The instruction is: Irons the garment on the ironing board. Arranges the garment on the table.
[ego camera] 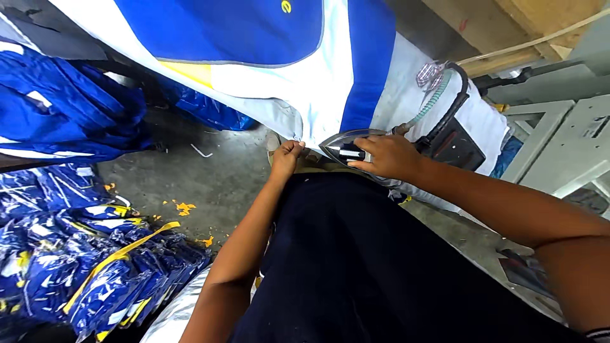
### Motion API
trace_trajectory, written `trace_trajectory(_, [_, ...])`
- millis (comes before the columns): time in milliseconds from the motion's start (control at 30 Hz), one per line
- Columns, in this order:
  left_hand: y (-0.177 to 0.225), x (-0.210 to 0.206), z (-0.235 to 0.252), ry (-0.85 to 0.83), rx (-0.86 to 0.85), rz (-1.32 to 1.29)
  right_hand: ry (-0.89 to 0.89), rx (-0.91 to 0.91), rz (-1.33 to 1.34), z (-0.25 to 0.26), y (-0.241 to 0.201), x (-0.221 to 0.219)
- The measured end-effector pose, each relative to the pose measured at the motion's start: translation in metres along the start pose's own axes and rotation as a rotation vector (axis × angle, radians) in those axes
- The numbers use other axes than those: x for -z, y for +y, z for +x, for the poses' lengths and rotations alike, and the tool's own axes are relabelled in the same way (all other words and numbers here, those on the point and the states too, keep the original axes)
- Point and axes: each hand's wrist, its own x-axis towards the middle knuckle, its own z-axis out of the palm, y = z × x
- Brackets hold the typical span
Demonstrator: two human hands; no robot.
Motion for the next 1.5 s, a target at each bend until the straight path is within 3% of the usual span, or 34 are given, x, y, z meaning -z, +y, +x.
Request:
trace_trajectory(133, [-0.001, 0.013, -0.003, 0.003, 0.01, 0.046, 0.015, -0.078, 0.014, 0.011, -0.012, 0.0])
trace_trajectory(300, [0.014, 0.036, -0.009, 0.244, -0.046, 0.06, 0.014, -0.103, 0.046, 0.038, -0.031, 0.002])
trace_trajectory(400, [0.029, 0.038, -0.017, 0.297, -0.252, 0.264, 0.008, -0.204, 0.07, 0.021, -0.021, 0.006])
trace_trajectory(533, [0.028, 0.019, -0.016, 0.131, -0.624, 0.677, 0.018, -0.345, 0.077, -0.017, 0.002, 0.009])
trace_trajectory(600, [0.018, 0.009, -0.009, 0.083, -0.686, 0.852, 0.037, -0.345, 0.05, -0.028, 0.008, 0.006])
trace_trajectory(733, [0.006, 0.012, -0.001, 0.072, -0.684, 1.004, -0.01, -0.319, 0.021, -0.015, 0.003, 0.009])
trace_trajectory(1000, [0.002, 0.015, -0.006, 0.09, -0.719, 0.977, -0.122, -0.222, 0.05, 0.026, -0.016, 0.019])
trace_trajectory(1200, [-0.005, 0.012, -0.007, 0.144, -0.65, 0.757, -0.058, -0.197, 0.027, 0.002, -0.005, 0.008])
trace_trajectory(1367, [0.0, 0.012, -0.006, 0.157, -0.574, 0.618, -0.054, -0.183, 0.043, 0.032, -0.025, 0.009])
trace_trajectory(1500, [0.007, 0.037, -0.014, 0.214, -0.49, 0.565, -0.082, -0.119, 0.066, 0.041, -0.03, 0.013])
